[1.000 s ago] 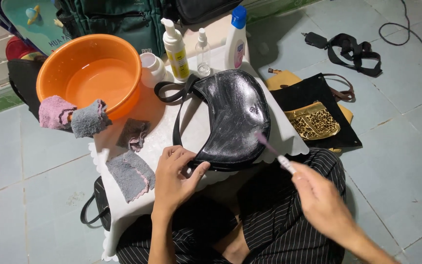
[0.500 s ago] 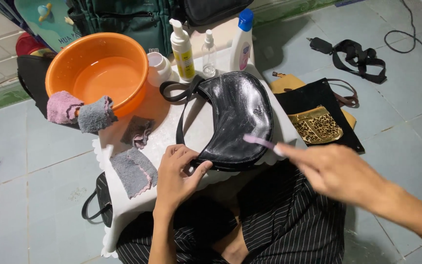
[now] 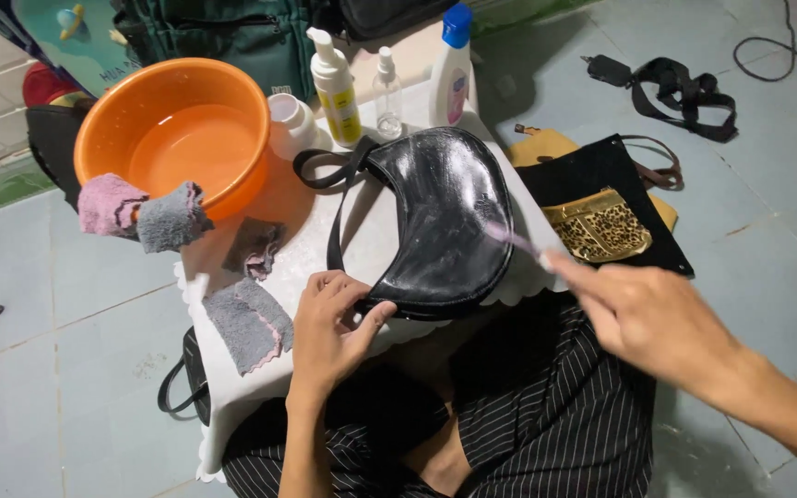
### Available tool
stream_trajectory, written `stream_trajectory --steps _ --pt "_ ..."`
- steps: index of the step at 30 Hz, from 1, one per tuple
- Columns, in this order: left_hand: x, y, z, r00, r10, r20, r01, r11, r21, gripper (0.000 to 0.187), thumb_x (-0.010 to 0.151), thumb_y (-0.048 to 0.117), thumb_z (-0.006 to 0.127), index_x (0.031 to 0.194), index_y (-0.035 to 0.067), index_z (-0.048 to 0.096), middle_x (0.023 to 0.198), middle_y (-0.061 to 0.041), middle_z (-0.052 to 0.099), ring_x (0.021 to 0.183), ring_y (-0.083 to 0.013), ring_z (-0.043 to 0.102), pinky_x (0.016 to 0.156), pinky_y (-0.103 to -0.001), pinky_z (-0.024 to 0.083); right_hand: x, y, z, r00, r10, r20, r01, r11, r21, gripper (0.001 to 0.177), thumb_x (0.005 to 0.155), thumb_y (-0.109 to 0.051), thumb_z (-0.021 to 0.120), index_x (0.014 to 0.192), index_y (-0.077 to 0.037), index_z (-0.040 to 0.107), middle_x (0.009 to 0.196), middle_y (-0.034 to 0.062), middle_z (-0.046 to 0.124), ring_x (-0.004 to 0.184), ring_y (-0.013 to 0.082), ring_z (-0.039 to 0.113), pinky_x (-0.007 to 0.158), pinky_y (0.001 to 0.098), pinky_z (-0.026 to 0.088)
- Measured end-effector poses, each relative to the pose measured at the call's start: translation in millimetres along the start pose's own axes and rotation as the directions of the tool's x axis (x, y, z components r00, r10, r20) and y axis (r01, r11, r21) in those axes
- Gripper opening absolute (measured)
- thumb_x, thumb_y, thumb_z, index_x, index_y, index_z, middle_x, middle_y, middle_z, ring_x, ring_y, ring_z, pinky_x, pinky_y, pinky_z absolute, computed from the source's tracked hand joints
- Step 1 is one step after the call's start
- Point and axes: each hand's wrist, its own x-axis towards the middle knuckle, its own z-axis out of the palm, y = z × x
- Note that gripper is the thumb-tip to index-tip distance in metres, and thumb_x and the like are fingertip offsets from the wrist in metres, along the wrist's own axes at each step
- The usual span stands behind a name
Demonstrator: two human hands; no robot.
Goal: Cleaning a black leather handbag using a toothbrush, cleaning solution, and a cloth.
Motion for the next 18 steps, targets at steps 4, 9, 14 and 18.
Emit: stream_trajectory --steps 4,9,14,18 --pt "-0.1 1.2 3.6 1.0 0.005 -0.014 -0.006 1.0 -0.012 0.028 0.076 0.03 0.083 0.08 0.005 0.072 0.076 -0.001 0.061 0.093 -0.0166 0.054 0.061 -0.026 0.046 -28.5 -11.9 18.0 0.986 -0.169 0.01 0.168 0.985 0.043 0.071 0.082 -0.012 0.065 0.149 -0.023 0.047 0.055 -0.0027 0.062 0.035 0.0102 0.053 0.034 0.0287 0.051" --pt "-0.5 2.1 4.1 1.0 -0.027 0.015 0.027 1.0 0.014 0.024 0.077 0.026 0.082 0.084 0.005 0.073 0.086 -0.002 0.065 0.093 -0.016 0.054 0.06 -0.025 0.048 -18.4 15.1 28.0 0.984 -0.127 -0.125 0.132 0.991 0.029 0.068 0.085 -0.008 0.062 0.15 -0.022 0.045 0.057 -0.0021 0.064 0.036 0.0085 0.05 0.028 0.0221 0.043" --pt "0.4 1.3 5.0 0.999 -0.03 0.021 0.03 0.999 -0.013 0.023 0.075 0.023 0.084 0.084 0.005 0.072 0.089 -0.003 0.064 0.092 -0.0155 0.053 0.062 -0.025 0.047 -22.6 19.9 41.9 0.98 -0.198 -0.015 0.198 0.974 0.114 0.073 0.086 -0.006 0.061 0.154 -0.023 0.037 0.058 -0.0044 0.064 0.035 0.0048 0.05 0.027 0.0159 0.044" --pt "2.1 1.0 8.2 0.998 -0.064 0.018 0.063 0.998 0.011 0.023 0.077 0.025 0.084 0.085 0.005 0.074 0.089 -0.003 0.064 0.093 -0.0142 0.053 0.06 -0.024 0.048 -29.3 1.3 36.9 0.99 -0.103 -0.092 0.116 0.982 0.148 0.071 0.084 -0.002 0.061 0.152 -0.015 0.043 0.066 0.0014 0.067 0.037 0.0097 0.053 0.031 0.0232 0.052"
